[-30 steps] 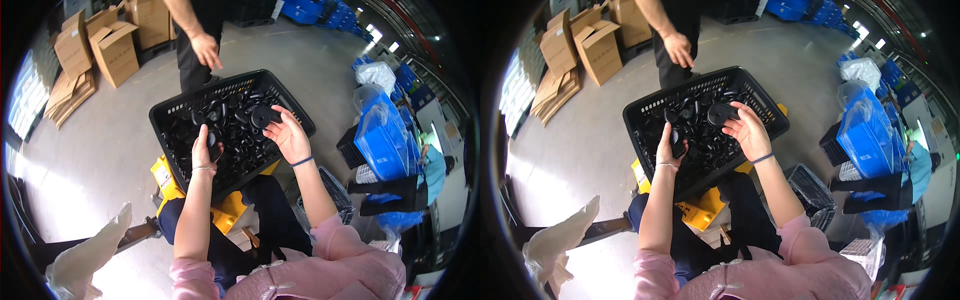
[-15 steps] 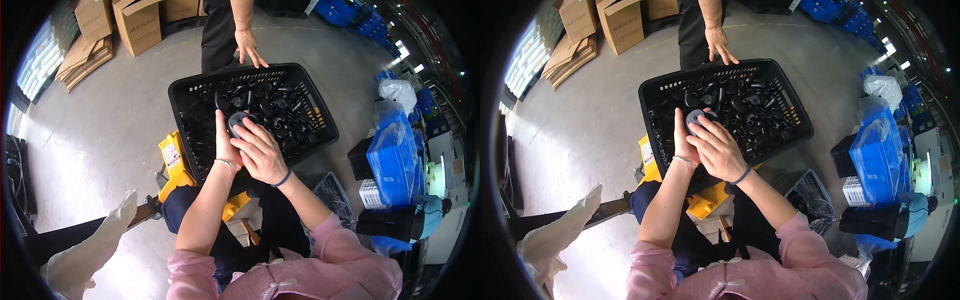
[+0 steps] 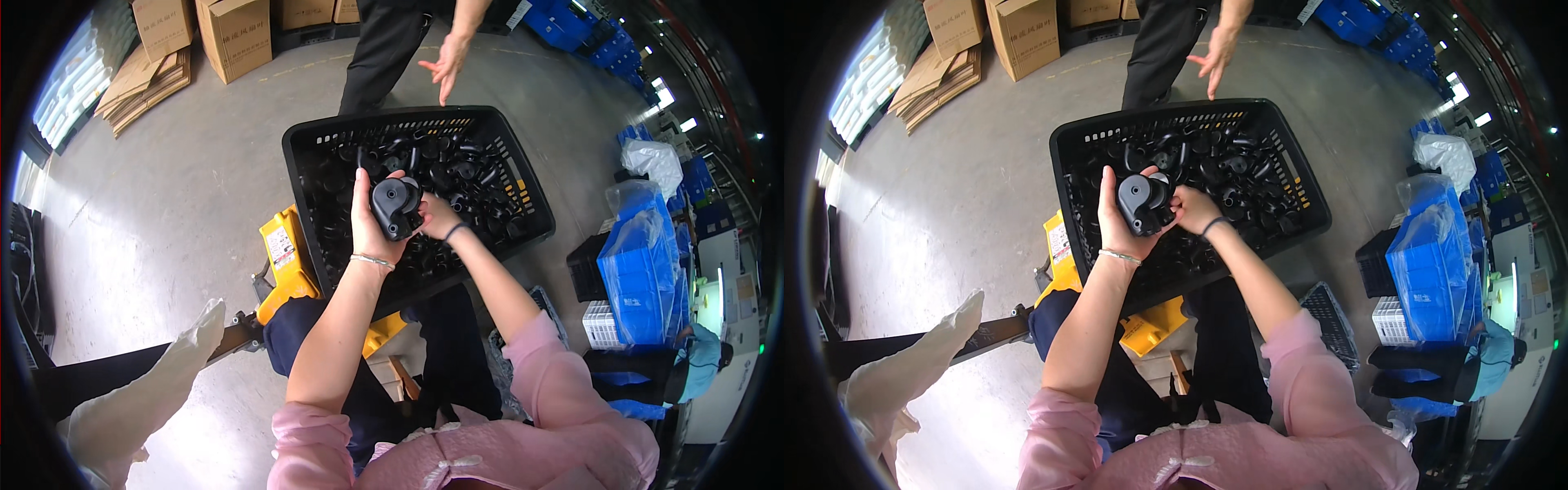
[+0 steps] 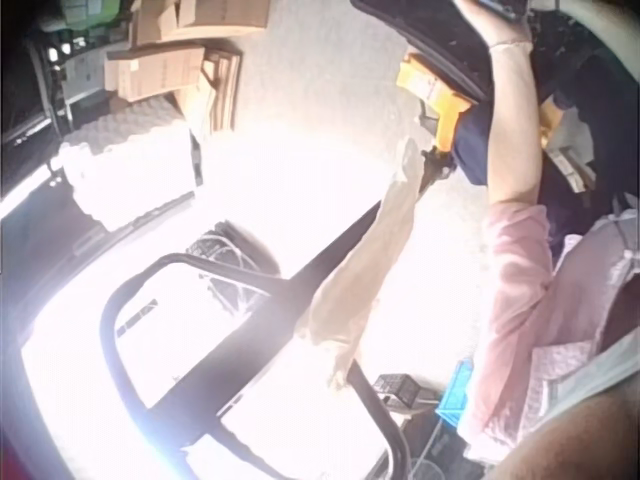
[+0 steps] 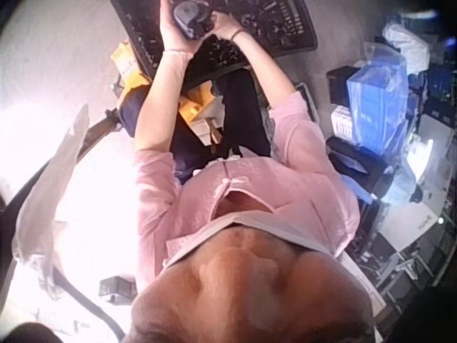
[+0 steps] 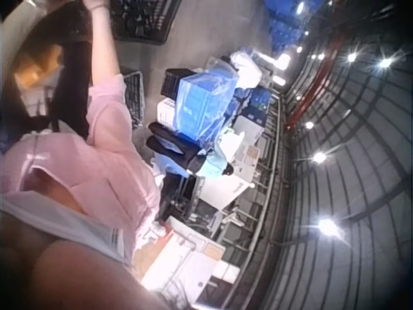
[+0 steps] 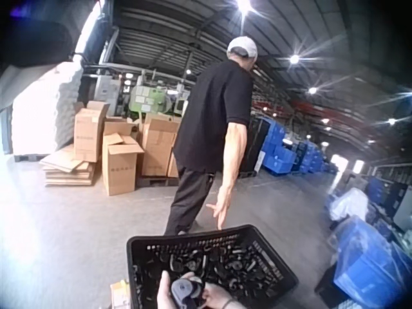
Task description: The person assembles black plastic components by picking pieces from a crate by hand, turning them over, and fitting matching parts together.
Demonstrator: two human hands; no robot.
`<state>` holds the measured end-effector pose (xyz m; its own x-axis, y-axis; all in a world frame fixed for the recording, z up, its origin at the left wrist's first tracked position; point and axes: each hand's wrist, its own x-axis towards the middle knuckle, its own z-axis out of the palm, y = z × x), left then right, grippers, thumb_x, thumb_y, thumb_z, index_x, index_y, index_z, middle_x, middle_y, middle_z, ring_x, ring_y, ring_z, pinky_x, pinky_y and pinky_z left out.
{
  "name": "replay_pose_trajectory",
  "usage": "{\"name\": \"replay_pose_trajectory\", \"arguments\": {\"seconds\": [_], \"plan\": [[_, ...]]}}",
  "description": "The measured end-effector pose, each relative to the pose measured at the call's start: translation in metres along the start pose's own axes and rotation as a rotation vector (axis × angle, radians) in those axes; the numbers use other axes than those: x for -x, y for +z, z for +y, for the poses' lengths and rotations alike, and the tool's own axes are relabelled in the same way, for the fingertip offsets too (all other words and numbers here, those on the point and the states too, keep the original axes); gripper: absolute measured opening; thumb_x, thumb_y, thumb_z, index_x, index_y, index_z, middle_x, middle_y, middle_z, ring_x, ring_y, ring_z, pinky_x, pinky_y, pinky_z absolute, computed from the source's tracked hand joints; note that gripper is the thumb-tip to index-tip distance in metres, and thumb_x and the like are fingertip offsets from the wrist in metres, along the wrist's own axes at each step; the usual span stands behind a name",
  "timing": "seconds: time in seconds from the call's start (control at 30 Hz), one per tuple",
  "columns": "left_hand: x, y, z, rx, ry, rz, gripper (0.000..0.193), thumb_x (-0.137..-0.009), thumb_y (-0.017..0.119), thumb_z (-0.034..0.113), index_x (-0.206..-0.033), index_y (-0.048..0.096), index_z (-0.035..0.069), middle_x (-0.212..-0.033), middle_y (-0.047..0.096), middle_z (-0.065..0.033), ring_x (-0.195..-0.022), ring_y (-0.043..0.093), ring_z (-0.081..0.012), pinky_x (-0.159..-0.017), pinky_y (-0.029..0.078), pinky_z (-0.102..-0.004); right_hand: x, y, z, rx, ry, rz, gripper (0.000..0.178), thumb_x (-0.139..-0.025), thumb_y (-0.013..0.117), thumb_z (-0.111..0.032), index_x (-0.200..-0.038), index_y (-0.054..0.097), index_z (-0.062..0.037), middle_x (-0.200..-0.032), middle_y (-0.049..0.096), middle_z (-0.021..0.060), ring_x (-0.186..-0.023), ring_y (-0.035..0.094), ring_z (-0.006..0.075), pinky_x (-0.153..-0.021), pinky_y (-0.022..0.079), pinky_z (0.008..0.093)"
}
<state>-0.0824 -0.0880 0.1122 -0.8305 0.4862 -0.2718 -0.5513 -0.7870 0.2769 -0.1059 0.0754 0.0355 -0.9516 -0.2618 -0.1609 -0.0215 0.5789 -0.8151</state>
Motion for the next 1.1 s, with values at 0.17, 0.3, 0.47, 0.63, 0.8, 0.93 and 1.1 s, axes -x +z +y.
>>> {"name": "replay_pose_trajectory", "arguments": {"seconds": [0.17, 0.3, 0.47, 0.63, 0.8, 0.93, 1.1], "plan": [[-0.004, 0.001, 0.001, 0.012, 0.003, 0.013, 0.065, -0.077, 0.038, 0.064, -0.110, 0.051, 0.009, -0.090, 0.058, -0.0071, -0.077, 0.056, -0.0255, -0.075, 0.045, -0.0425, -0.003, 0.083, 0.059, 0.581, -0.117, -0.362, 0.062, -0.061, 0.068, -0.031, -0.114, 0.048, -0.0058, -0.112, 0.054, 0.0157, -0.103, 0.052, 0.0292, -0.086, 0.043, 0.0371], [-0.004, 0.003, 0.001, 0.007, 0.002, 0.029, 0.064, -0.077, 0.039, 0.063, -0.111, 0.051, 0.010, -0.089, 0.058, -0.0067, -0.078, 0.056, -0.0256, -0.078, 0.044, -0.0439, -0.006, 0.105, 0.073, 0.667, -0.094, -0.504, 0.063, -0.063, 0.068, -0.031, -0.117, 0.046, -0.0072, -0.114, 0.053, 0.0161, -0.105, 0.051, 0.0290, -0.087, 0.042, 0.0373], [-0.003, 0.002, 0.003, 0.013, -0.019, 0.025, 0.058, -0.078, 0.043, 0.058, -0.109, 0.051, 0.011, -0.091, 0.058, -0.0070, -0.079, 0.056, -0.0261, -0.079, 0.044, -0.0439, -0.010, 0.088, 0.053, 0.703, 0.067, -0.567, 0.058, -0.064, 0.069, -0.034, -0.111, 0.050, -0.0065, -0.109, 0.055, 0.0166, -0.103, 0.053, 0.0286, -0.085, 0.043, 0.0372], [-0.003, 0.001, 0.019, 0.065, 0.046, 0.001, 0.048, -0.078, 0.048, 0.051, -0.103, 0.055, 0.010, -0.092, 0.058, -0.0079, -0.081, 0.056, -0.0274, -0.078, 0.044, -0.0447, 0.005, 0.066, 0.016, 0.682, 0.187, -0.663, 0.035, -0.062, 0.069, -0.025, -0.090, 0.058, -0.0065, -0.092, 0.061, 0.0131, -0.093, 0.057, 0.0283, -0.077, 0.046, 0.0366], [0.005, -0.001, 0.050, 0.116, 0.238, 0.089, 0.044, -0.077, 0.050, 0.048, -0.098, 0.057, 0.010, -0.087, 0.059, -0.0090, -0.080, 0.056, -0.0281, -0.079, 0.044, -0.0450, 0.012, 0.029, -0.015, -0.115, 0.475, -0.270, 0.024, -0.071, 0.062, -0.014, -0.090, 0.051, -0.0055, -0.075, 0.060, 0.0063, -0.062, 0.060, 0.0118, -0.053, 0.048, 0.0256], [0.006, 0.000, 0.061, 0.130, 0.323, 0.151, 0.041, -0.077, 0.050, 0.045, -0.096, 0.057, 0.009, -0.086, 0.058, -0.0085, -0.079, 0.055, -0.0276, -0.078, 0.044, -0.0448, 0.054, -0.014, -0.029, -1.067, 0.251, -0.089, 0.033, -0.084, 0.051, -0.014, -0.115, 0.045, -0.0058, -0.100, 0.059, 0.0104, -0.083, 0.058, 0.0153, -0.075, 0.046, 0.0275], [0.002, 0.002, 0.052, 0.114, 0.277, 0.184, 0.041, -0.076, 0.052, 0.045, -0.095, 0.057, 0.009, -0.086, 0.058, -0.0079, -0.077, 0.055, -0.0272, -0.079, 0.044, -0.0441, 0.082, -0.028, -0.040, -1.368, 0.161, 0.013, 0.022, -0.086, 0.049, -0.016, -0.107, 0.052, -0.0084, -0.104, 0.058, 0.0114, -0.088, 0.057, 0.0166, -0.077, 0.045, 0.0299]]}}
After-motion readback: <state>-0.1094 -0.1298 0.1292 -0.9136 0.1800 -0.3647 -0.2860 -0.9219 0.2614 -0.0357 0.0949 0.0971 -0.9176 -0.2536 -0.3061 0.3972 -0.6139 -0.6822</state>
